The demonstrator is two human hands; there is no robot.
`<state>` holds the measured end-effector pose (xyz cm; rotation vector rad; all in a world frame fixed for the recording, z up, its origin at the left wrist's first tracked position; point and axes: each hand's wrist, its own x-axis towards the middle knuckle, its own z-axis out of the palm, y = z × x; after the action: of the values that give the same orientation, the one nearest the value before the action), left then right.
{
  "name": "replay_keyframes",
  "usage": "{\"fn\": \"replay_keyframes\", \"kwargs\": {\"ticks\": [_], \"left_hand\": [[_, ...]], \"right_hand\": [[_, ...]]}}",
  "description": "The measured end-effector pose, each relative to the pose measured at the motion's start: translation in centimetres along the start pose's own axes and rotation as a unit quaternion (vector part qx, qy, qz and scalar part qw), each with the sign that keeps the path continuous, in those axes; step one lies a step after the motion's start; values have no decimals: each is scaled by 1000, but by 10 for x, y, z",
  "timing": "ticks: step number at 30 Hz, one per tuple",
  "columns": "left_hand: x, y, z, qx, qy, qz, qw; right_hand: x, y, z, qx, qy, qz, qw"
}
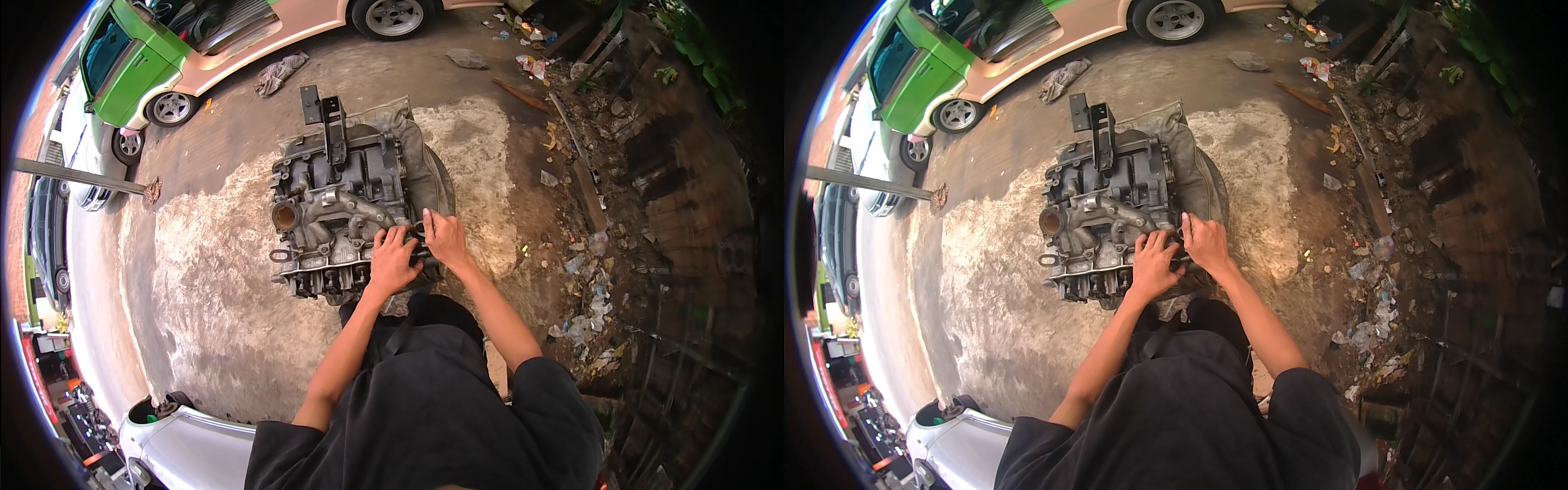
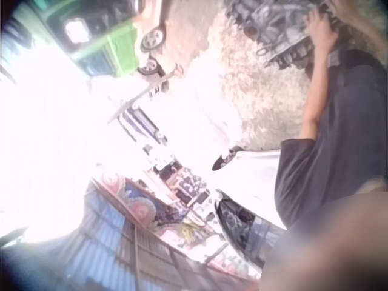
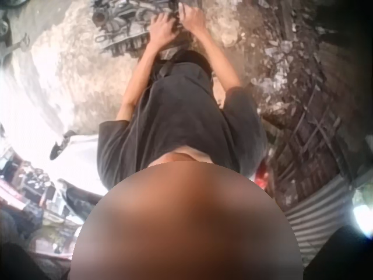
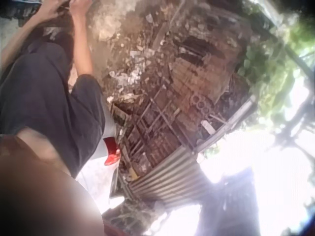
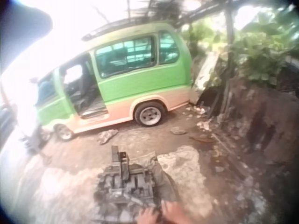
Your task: The person uses a wrench to loosen and remove bolts from a car engine block resting on a cloth on the ground. They repeatedly turn the wrench, remove a bolt, place it on a nearby cardboard, and continue with the next bolt.
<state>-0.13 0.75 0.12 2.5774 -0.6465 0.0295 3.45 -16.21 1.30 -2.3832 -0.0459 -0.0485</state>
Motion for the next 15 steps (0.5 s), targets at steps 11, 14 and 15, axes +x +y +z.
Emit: {"fn": "replay_keyframes", "kwargs": {"ticks": [11,14,15], "left_hand": [[1,0,1,13,-25,-8,1000],[0,1,-1,13,-15,-5,1000],[-1,1,0,12,-10,-5,1000]], "right_hand": [[11,1,3,-10,-15,63,998],[2,-1,-14,-13,-2,81,997],[-3,0,-22,-8,17,63,998]]}}
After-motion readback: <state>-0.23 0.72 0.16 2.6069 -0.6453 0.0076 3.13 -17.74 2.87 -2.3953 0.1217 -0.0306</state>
